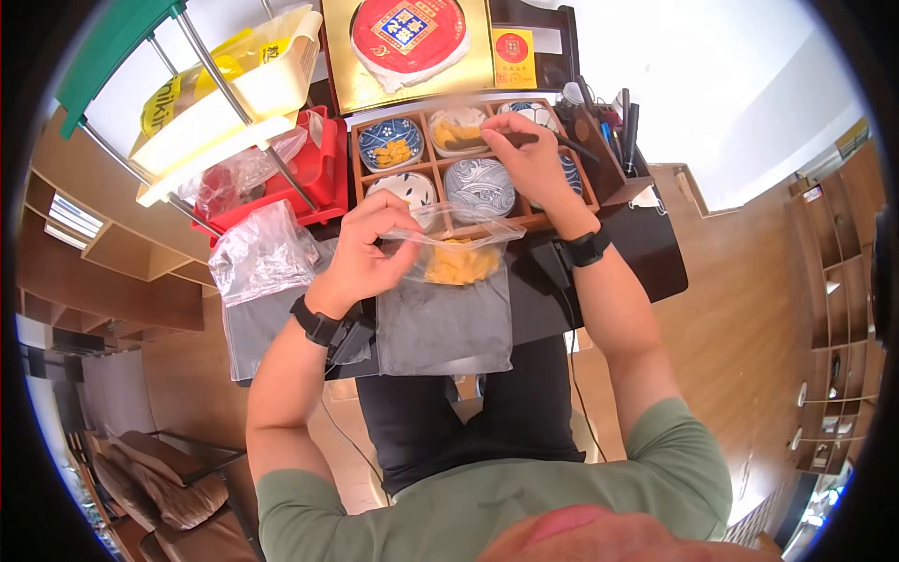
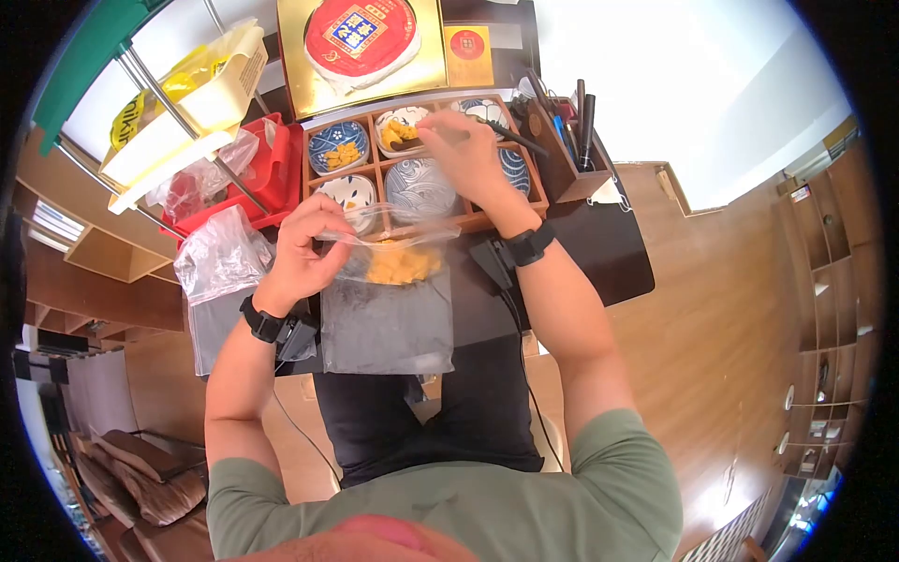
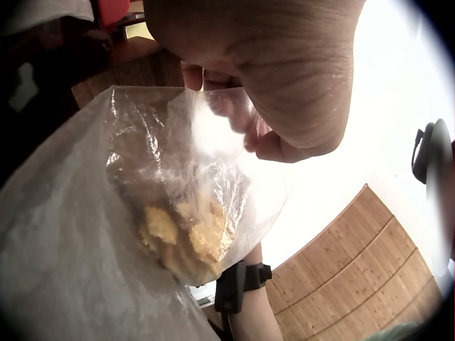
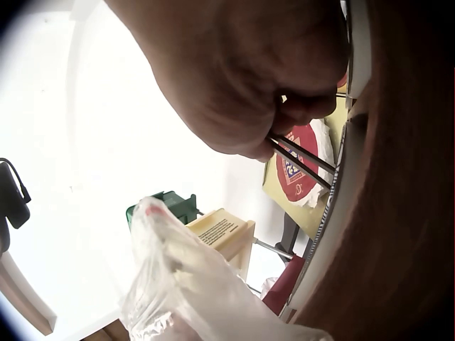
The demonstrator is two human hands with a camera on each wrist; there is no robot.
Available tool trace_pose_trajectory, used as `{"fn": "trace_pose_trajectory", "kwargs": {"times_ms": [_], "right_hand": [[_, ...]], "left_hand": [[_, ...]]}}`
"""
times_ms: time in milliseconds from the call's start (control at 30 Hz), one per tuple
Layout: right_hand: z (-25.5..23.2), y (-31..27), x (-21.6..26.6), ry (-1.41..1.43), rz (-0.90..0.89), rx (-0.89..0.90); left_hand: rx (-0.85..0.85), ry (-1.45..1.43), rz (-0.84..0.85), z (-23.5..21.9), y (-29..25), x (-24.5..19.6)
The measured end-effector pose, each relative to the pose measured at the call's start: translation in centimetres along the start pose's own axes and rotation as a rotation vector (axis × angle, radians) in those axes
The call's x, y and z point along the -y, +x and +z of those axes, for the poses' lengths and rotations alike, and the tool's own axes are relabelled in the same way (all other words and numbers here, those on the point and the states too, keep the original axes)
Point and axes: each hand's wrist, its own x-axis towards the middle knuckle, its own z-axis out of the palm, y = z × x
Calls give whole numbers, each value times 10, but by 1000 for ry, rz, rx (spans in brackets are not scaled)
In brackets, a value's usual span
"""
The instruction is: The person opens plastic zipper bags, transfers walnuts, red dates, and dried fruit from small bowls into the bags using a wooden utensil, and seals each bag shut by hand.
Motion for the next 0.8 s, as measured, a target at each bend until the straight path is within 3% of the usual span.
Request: {"fn": "trace_pose_trajectory", "kwargs": {"times_ms": [167, 633, 800], "right_hand": [[2, 0, 7, -64, -65, 8], [10, 8, 5, -116, -22, 4], [13, 5, 13, -164, -23, -82]], "left_hand": [[8, -14, -10, 0, -1, 1], [10, -1, 8, -1, 1, -1], [9, 13, -8, 1, -1, 0]]}}
